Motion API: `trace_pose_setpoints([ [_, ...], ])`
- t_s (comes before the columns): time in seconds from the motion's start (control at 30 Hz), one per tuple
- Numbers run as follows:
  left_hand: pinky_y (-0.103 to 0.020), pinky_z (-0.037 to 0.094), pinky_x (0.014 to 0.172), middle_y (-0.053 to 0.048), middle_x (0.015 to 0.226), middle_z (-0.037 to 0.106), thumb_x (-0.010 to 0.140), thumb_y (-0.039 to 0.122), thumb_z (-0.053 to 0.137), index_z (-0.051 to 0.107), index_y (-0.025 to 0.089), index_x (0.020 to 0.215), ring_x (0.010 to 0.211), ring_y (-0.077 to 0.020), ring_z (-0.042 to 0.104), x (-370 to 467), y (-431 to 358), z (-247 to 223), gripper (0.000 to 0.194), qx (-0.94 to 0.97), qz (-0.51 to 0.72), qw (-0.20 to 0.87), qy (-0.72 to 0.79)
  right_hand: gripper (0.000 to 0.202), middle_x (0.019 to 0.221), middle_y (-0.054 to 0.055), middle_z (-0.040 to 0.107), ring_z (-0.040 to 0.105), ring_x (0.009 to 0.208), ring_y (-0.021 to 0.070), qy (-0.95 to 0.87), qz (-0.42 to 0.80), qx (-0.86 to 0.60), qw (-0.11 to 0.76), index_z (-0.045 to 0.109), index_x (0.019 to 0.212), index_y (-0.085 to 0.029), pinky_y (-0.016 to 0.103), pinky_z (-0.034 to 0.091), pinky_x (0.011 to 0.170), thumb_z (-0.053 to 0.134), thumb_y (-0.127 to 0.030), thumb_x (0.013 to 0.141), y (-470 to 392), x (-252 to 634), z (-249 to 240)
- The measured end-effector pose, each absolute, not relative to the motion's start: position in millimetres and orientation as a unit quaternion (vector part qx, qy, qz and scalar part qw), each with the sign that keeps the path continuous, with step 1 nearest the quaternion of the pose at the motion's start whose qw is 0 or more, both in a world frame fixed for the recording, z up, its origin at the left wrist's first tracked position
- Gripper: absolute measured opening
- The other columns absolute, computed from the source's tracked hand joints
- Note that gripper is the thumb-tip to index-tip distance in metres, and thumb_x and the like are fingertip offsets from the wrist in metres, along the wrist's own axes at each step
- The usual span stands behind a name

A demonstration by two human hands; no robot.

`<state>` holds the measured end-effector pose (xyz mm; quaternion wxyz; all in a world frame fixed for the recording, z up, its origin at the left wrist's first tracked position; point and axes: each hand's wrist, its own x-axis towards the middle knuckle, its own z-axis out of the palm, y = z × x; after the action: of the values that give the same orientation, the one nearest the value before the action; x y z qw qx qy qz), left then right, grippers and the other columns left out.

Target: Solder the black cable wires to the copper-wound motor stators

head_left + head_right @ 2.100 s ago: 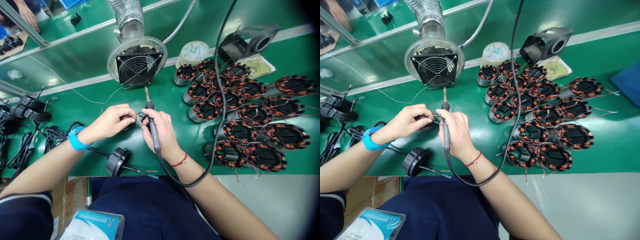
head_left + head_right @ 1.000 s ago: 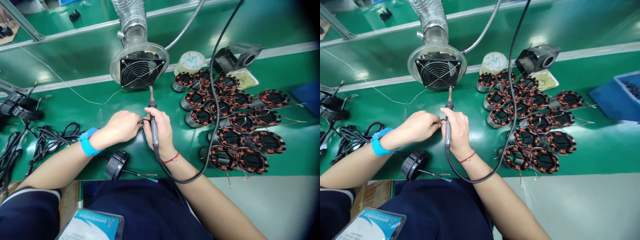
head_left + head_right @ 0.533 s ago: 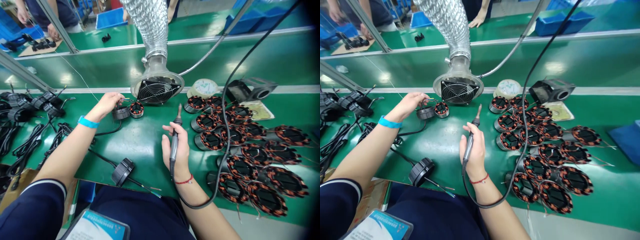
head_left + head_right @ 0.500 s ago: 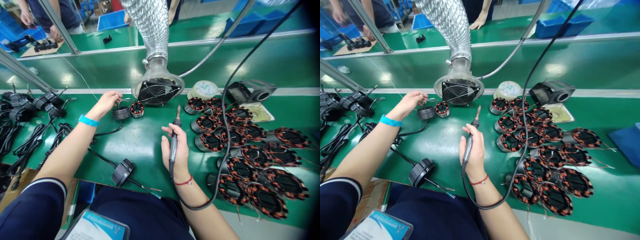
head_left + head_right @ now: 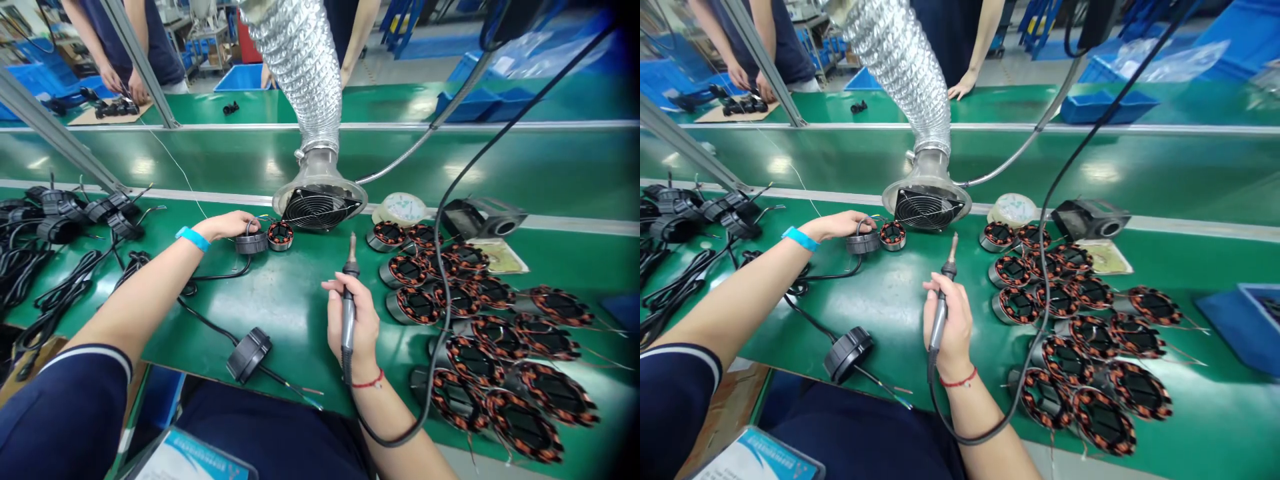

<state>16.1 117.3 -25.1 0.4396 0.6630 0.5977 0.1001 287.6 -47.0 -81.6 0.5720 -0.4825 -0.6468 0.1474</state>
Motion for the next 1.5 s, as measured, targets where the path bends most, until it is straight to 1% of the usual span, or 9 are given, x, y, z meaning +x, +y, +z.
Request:
trace_pose_setpoints([
  [0.27, -0.025, 0.033, 0.057, 0.002, 0.052, 0.057, 0.05, 0.027, 0.076, 0.063, 0.015, 0.053, 0.056, -0.0113, 0.046, 35, 144, -24, 0.017, 0.666, 0.082, 0.442, 0.595, 0.028, 0.085, 0.003, 0.072, 0.07, 0.078, 0.0176, -0.654, 0.124, -0.493, 0.56, 0.06, 0.116, -0.021, 0.035, 0.058, 0.077, 0.052, -0.017, 0.09, -44, 291, -84],
  [0.33, -0.025, 0.029, 0.053, 0.003, 0.048, 0.052, 0.053, 0.026, 0.075, 0.06, 0.016, 0.05, 0.051, -0.01, 0.041, 34, 139, -22, 0.018, 0.658, 0.123, 0.414, 0.616, 0.026, 0.084, 0.003, 0.073, 0.071, 0.077, 0.0175, -0.652, 0.122, -0.497, 0.56, 0.061, 0.116, -0.02, 0.035, 0.059, 0.077, 0.052, -0.017, 0.091, -45, 292, -82],
  [0.5, -0.024, 0.032, 0.051, 0.001, 0.052, 0.049, 0.077, 0.037, 0.06, 0.06, 0.016, 0.066, 0.049, -0.0105, 0.042, 16, 99, 1, 0.024, 0.609, 0.274, 0.363, 0.649, 0.024, 0.076, 0.001, 0.073, 0.072, 0.072, 0.0175, -0.669, 0.133, -0.482, 0.55, 0.059, 0.116, -0.021, 0.032, 0.059, 0.072, 0.051, -0.02, 0.094, -46, 290, -79],
  [0.67, -0.023, 0.024, 0.048, 0.005, 0.048, 0.038, 0.082, 0.047, 0.059, 0.066, 0.015, 0.074, 0.046, -0.008, 0.031, 21, 27, 33, 0.034, 0.588, 0.364, 0.446, 0.568, 0.024, 0.077, -0.001, 0.074, 0.073, 0.069, 0.0155, -0.691, 0.203, -0.439, 0.538, 0.055, 0.117, -0.023, 0.03, 0.06, 0.068, 0.049, -0.017, 0.095, -49, 278, -69],
  [0.83, -0.022, 0.028, 0.047, 0.003, 0.051, 0.045, 0.085, 0.044, 0.058, 0.069, 0.015, 0.076, 0.047, -0.0079, 0.037, 62, -26, 37, 0.033, 0.628, 0.233, 0.55, 0.498, 0.042, 0.109, 0.005, 0.071, 0.074, 0.084, 0.0154, -0.645, 0.328, -0.38, 0.576, 0.047, 0.127, -0.027, 0.031, 0.062, 0.075, 0.061, -0.017, 0.089, -59, 262, -39],
  [1.0, -0.021, 0.035, 0.047, 0.002, 0.054, 0.051, 0.087, 0.046, 0.055, 0.066, 0.015, 0.077, 0.047, -0.0088, 0.044, 85, -37, 28, 0.035, 0.642, 0.138, 0.621, 0.427, 0.042, 0.088, -0.003, 0.067, 0.07, 0.075, 0.013, -0.66, 0.282, -0.385, 0.581, 0.045, 0.126, -0.028, 0.03, 0.06, 0.074, 0.058, -0.012, 0.09, -70, 257, -18],
  [1.1, -0.021, 0.037, 0.049, 0.001, 0.055, 0.055, 0.09, 0.047, 0.053, 0.064, 0.016, 0.073, 0.048, -0.0093, 0.047, 81, -29, 24, 0.037, 0.698, 0.055, 0.598, 0.391, 0.038, 0.085, -0.004, 0.067, 0.068, 0.074, 0.013, -0.706, 0.222, -0.415, 0.53, 0.046, 0.125, -0.028, 0.028, 0.057, 0.074, 0.055, -0.012, 0.092, -83, 267, -14],
  [1.23, -0.02, 0.037, 0.055, 0.001, 0.057, 0.056, 0.09, 0.043, 0.055, 0.063, 0.017, 0.063, 0.054, -0.0094, 0.048, 64, -12, 5, 0.039, 0.772, -0.017, 0.524, 0.36, 0.028, 0.087, 0.001, 0.068, 0.064, 0.076, 0.0168, -0.775, 0.107, -0.488, 0.387, 0.05, 0.122, -0.026, 0.03, 0.053, 0.069, 0.047, -0.015, 0.096, -112, 298, -7],
  [1.5, -0.021, 0.03, 0.045, 0.003, 0.057, 0.054, 0.087, 0.046, 0.056, 0.069, 0.017, 0.097, 0.044, -0.0078, 0.04, 58, -8, -36, 0.034, 0.604, 0.137, 0.582, 0.527, 0.021, 0.083, 0.008, 0.062, 0.059, 0.071, 0.0251, -0.7, -0.098, -0.687, 0.172, 0.056, 0.11, -0.018, 0.038, 0.048, 0.064, 0.045, -0.025, 0.094, -152, 381, -20],
])
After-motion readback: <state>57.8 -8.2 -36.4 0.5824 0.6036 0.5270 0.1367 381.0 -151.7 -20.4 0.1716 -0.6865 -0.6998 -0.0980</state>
